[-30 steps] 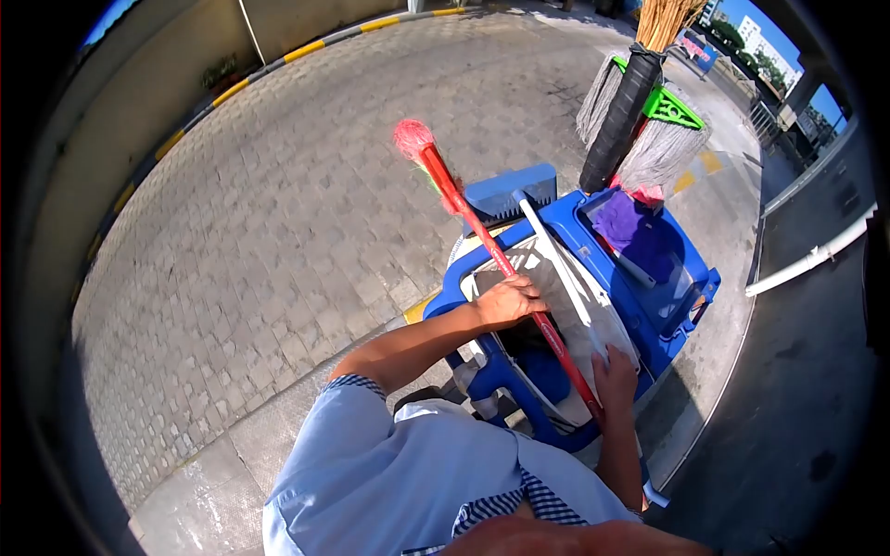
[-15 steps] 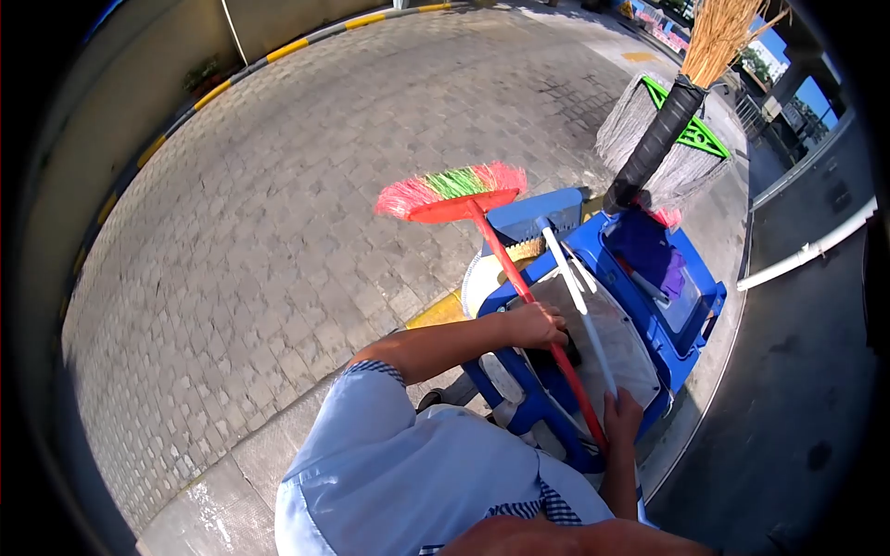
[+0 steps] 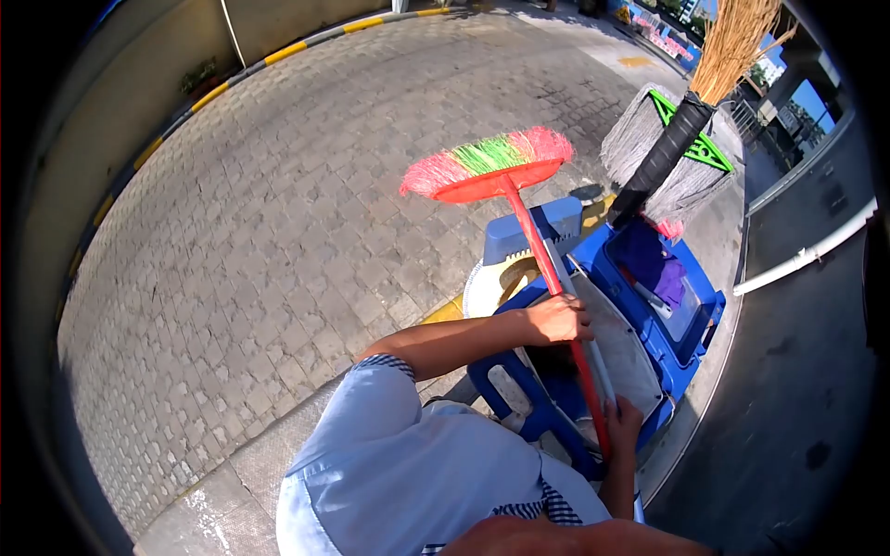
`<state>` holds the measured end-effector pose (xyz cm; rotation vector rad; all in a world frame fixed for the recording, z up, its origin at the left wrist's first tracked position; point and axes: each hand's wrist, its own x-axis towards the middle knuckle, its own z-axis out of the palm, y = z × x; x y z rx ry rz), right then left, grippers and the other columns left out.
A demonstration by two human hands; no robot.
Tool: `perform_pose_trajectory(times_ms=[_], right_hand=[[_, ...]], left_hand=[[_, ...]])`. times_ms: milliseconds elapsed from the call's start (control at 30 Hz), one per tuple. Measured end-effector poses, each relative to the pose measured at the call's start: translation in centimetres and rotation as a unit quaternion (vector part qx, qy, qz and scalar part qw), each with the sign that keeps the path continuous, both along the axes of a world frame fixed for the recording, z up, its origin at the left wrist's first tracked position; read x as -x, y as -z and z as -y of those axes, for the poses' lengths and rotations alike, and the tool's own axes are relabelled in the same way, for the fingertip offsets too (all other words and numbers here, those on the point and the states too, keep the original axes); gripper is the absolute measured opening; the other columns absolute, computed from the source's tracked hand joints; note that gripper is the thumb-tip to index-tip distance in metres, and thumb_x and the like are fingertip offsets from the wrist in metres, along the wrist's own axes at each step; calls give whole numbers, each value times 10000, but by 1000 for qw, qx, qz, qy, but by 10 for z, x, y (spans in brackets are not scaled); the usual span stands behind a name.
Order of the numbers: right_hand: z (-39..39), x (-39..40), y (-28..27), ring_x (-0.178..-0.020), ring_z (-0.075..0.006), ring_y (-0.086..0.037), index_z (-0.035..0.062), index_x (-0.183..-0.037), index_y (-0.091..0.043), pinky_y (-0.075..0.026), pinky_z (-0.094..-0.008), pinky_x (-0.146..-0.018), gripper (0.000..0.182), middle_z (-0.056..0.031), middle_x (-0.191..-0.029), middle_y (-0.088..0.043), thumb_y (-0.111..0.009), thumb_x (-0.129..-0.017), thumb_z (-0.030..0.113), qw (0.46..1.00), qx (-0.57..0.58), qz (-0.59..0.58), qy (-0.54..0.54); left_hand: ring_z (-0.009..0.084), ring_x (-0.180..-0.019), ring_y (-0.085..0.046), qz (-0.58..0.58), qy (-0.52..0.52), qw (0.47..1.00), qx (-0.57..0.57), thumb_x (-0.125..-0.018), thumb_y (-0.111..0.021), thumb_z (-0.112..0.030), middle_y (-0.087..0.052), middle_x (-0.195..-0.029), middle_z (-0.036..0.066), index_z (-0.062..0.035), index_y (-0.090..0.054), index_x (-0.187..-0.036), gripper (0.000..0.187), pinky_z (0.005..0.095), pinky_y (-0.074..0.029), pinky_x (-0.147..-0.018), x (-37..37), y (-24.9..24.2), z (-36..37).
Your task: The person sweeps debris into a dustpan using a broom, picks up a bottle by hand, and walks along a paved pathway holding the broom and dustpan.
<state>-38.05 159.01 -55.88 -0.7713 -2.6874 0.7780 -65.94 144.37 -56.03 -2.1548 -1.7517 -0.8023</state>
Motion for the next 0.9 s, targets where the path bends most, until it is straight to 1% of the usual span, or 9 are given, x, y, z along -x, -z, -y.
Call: perform_pose_trajectory(times_ms=[67,200,300,467,600,700,767,800,900], right_hand=[[-1,-2,0,-589,-268,-605,-35,-955,-644,-459,-352,-578,257,-174,-668,-613,-588,-839,188,999,40,-13,14],[-7,-10,10,-682,-169,-612,-58,-1015,-639,-473,-317,-639,297,-121,-726,-650,-564,-849,176,987,146,-51,47],[-2,-12,4,-779,-164,-619,-63,-1038,-631,-480,-302,-716,319,-140,-833,-668,-586,-826,171,977,187,-88,57],[12,-9,-13,-842,-172,-616,-68,-1083,-609,-479,-300,-777,399,-138,-916,-667,-653,-761,163,985,162,-56,5],[19,-7,-11,-800,-165,-614,-47,-1087,-607,-478,-302,-751,423,-137,-871,-663,-684,-714,137,988,147,-51,7],[18,-12,3,-728,-159,-595,-35,-1062,-610,-470,-314,-688,390,-143,-789,-637,-675,-716,132,989,141,-22,34],[24,-9,-6,-695,-160,-575,-35,-1048,-608,-459,-320,-662,367,-146,-760,-619,-666,-725,129,991,130,-11,30],[27,-8,-11,-663,-161,-555,-36,-1034,-606,-447,-325,-635,344,-148,-731,-602,-657,-734,125,993,118,0,25],[29,-8,-16,-640,-157,-524,-43,-1022,-602,-433,-324,-618,321,-141,-711,-580,-639,-749,122,993,114,2,18]], left_hand=[[210,-891,-539,2,-12,1000,13,-728,-598,-183,-571,-837,12,-158,-645,-928,207,357,-452,-772,1,-6,-8],[228,-960,-535,25,-12,998,-49,-694,-635,-169,-594,-879,11,-148,-654,-916,224,387,-414,-841,-1,-28,-17],[262,-1074,-507,46,-48,995,-67,-671,-661,-156,-609,-924,19,-143,-659,-914,244,470,-344,-965,-3,-15,-33],[392,-1293,-312,102,-211,969,-82,-661,-675,-128,-461,-1283,147,-187,-588,-1176,526,591,-184,-1070,-16,-3,-51],[424,-1352,-196,244,-275,929,-49,-746,-580,-64,-255,-1443,194,-191,-475,-1312,589,592,-149,-1082,-25,18,-65],[475,-1344,-156,241,-315,916,-65,-688,-676,-69,-144,-1467,253,-196,-362,-1389,778,582,-185,-1070,-29,29,-69],[483,-1342,-152,366,-385,832,-159,-668,-715,-93,-92,-1477,258,-177,-251,-1435,901,568,-184,-1078,-36,25,-67],[451,-1353,-160,472,-373,790,-117,-650,-743,-120,-111,-1469,270,-144,-145,-1456,1004,516,-198,-1095,-45,25,-59],[403,-1370,-162,550,-302,746,-222,-646,-728,-54,-97,-1480,253,-133,-58,-1471,1065,417,-233,-1095,-39,48,-62]])
